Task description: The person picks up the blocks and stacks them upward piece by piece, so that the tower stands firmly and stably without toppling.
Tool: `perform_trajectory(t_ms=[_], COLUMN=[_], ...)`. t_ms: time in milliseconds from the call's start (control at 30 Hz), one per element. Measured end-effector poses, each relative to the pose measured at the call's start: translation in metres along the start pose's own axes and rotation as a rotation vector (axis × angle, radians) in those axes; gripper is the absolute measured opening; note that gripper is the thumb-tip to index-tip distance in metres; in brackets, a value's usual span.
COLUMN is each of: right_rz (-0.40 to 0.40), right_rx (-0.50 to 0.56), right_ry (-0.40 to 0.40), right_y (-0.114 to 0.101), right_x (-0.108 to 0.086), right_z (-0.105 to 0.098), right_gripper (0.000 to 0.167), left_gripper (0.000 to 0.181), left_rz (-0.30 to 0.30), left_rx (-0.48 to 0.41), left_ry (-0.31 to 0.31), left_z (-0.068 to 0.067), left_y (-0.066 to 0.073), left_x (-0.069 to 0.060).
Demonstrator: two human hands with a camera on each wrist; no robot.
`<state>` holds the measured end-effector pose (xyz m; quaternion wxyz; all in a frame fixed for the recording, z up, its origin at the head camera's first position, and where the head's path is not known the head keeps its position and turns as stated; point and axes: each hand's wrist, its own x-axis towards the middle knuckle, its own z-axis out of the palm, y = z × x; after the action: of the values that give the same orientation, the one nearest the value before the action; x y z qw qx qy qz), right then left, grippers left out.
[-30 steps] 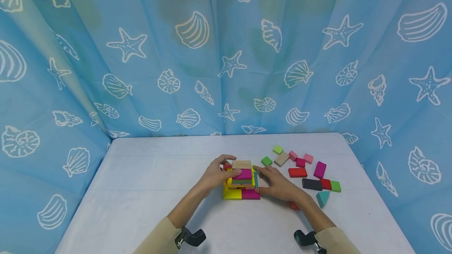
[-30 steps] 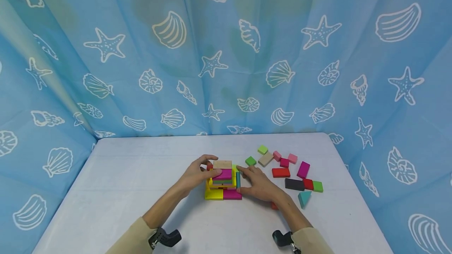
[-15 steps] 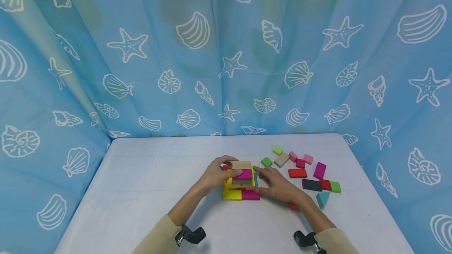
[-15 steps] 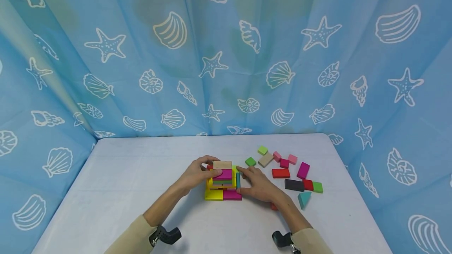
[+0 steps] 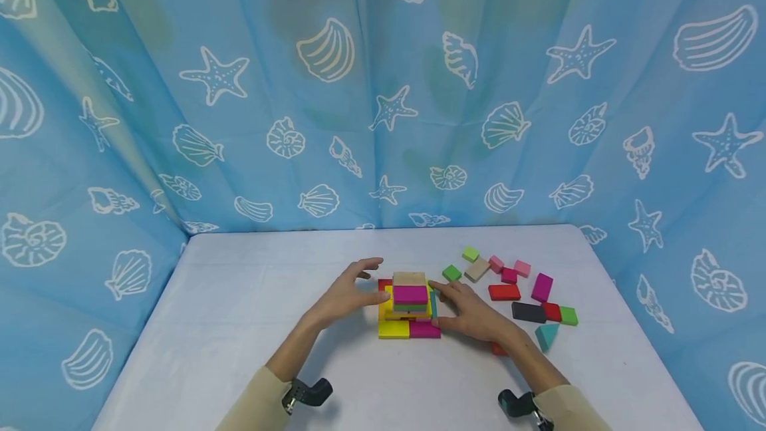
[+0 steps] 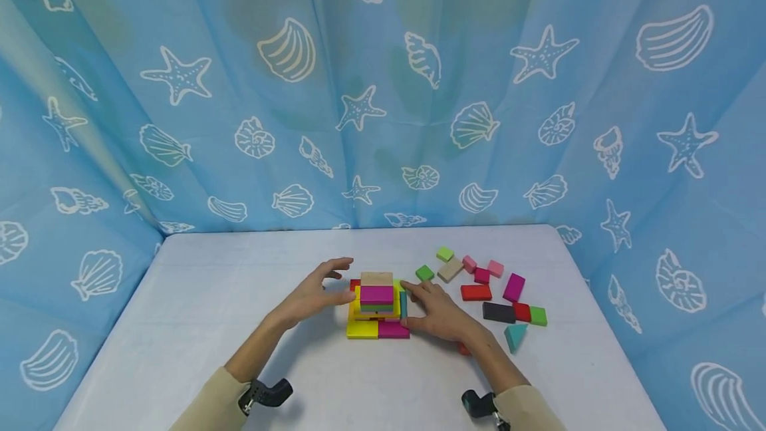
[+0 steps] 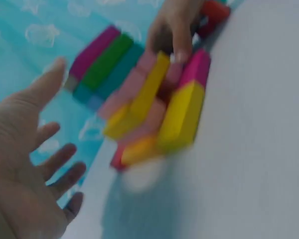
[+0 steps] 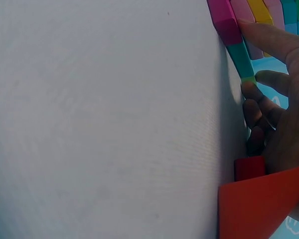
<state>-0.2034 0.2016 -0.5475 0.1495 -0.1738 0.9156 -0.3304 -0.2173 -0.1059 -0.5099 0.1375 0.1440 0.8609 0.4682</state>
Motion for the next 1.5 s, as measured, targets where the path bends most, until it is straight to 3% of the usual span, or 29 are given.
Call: perform_trajectory(t_ms=[167, 233, 400, 667, 867, 1133, 1500], right_rz=[0.01, 0.012, 0.006, 0.027, -0.031, -0.081, 0.027], right_rx=[-0.009, -0.005, -0.004, -0.022, -0.028, -0.041, -0.075], right_ry=[0.004, 0.001, -0.004, 0.0, -0.01, 0.095, 0.173], right_y=[0.0, 0.0, 0.0, -0.003, -0.004, 0.007, 0.042], right_x=[0.0, 0.0, 0.001, 0.0, -0.001, 0.001, -0.018], right_z=[0.0, 0.0, 0.001, 0.0, -0.009, -0.049, -0.094], right_gripper=[0.092, 0.093, 0.092, 0.092, 0.087, 0.061, 0.051], left_gripper=[0.094, 0.094, 0.089, 0.088, 0.088, 0.088, 0.087], left_rz=[0.051, 0.074, 0.124, 0.125, 0.134, 0.134, 0.139], left_rx=[0.342, 0.392, 0.445, 0.454, 0.436, 0.417, 0.417], left_ry=[-0.101, -0.126, -0.108, -0.099, -0.087, -0.063, -0.072], left_z=[0.0, 0.003, 0.009, 0.013, 0.014, 0.015, 0.015], left_y=[-0.021, -0.026, -0.03, -0.028, -0.032, -0.034, -0.035], left_x=[-0.004, -0.006, -0.008, -0.007, -0.008, -0.009, -0.01])
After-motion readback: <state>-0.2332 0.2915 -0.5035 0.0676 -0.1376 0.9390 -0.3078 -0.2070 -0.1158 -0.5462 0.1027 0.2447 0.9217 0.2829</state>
